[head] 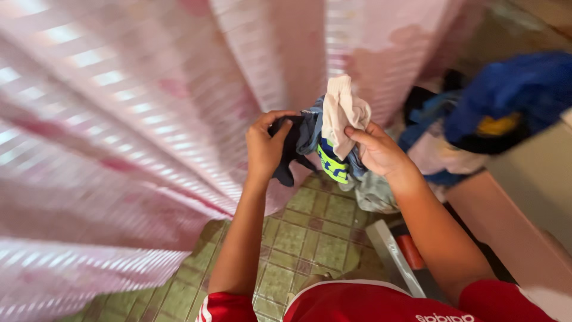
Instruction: The person retrieves several items including jeans, socks, shirts, and a container of noodles from a plastic dresser and places them on a bed.
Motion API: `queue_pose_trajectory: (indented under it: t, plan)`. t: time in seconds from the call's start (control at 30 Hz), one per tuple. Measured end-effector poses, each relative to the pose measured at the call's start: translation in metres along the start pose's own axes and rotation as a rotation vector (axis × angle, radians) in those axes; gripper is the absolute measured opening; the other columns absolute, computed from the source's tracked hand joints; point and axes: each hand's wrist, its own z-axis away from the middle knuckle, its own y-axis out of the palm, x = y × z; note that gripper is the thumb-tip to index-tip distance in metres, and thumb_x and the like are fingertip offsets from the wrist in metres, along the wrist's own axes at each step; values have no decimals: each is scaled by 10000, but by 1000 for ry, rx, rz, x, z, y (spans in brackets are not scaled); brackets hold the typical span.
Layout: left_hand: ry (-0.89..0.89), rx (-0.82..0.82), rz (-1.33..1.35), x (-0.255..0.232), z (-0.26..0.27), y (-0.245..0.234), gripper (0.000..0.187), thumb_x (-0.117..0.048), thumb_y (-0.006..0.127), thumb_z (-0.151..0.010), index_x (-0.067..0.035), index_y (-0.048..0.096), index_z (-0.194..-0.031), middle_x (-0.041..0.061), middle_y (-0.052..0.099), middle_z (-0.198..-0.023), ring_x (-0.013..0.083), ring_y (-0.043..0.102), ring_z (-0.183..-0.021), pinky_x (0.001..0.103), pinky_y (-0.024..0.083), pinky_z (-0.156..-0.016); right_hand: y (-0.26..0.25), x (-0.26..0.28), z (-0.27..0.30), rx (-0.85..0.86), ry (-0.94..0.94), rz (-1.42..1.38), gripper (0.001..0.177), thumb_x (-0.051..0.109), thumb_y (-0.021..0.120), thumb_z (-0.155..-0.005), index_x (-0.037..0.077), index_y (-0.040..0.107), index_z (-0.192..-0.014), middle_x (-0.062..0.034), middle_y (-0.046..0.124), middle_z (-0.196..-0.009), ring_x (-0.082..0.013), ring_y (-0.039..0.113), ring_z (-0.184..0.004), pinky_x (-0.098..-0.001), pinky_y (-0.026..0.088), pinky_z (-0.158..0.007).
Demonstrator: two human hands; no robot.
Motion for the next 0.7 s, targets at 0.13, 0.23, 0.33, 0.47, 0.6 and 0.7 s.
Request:
queue_pose_trajectory:
  t: [0.13,0.23,0.33,0.47,0.6,0.7]
  plan:
    - [-86,-187,10,-4,10,-36,130,-97,731,-941,-5,728,-1033,40,732,-820,90,612,-732,264,516,-674,35,-20,-25,58,96,23,329,128,654,-995,27,638,-1307,-71,719,-1208,-195,681,-1121,-368,521,-1011]
    - [-115,-312,-10,0,20,-67,150,-117,710,-955,7,673,-1030,49,707,-814,88,624,-726,260,512,-653,57,-33,-41,167,150,16,323,146,654,-1000,14,642,-1294,-73,718,-1212,-193,681,-1125,-368,523,-1019]
    - [-206,-397,14,0,36,-96,130,-124,669,-972,1,640,-991,28,652,-770,85,574,-686,276,472,-596,79,-49,-57,224,205,11,312,160,646,-1013,0,644,-1282,-75,714,-1214,-188,678,-1134,-369,521,-1027]
    - [-223,-568,-53,5,58,-127,129,-134,635,-1000,-7,610,-992,7,597,-756,83,519,-673,277,433,-580,107,-65,-76,380,300,-9,311,186,623,-1037,-12,644,-1275,-80,710,-1224,-193,674,-1139,-377,516,-1023]
    - [-145,-695,112,10,83,-148,102,-139,600,-1050,-38,586,-1058,-10,620,-851,55,549,-732,251,462,-630,144,-77,-90,519,416,-3,327,202,619,-1041,-16,647,-1284,-103,713,-1214,-227,674,-1113,-406,514,-1004]
    - [-224,-786,200,4,98,-157,97,-175,579,-1048,-82,572,-1075,-8,597,-798,52,514,-632,248,395,-524,169,-82,-96,635,478,7,369,225,607,-1003,24,626,-1312,-79,704,-1268,-196,669,-1178,-377,508,-1054]
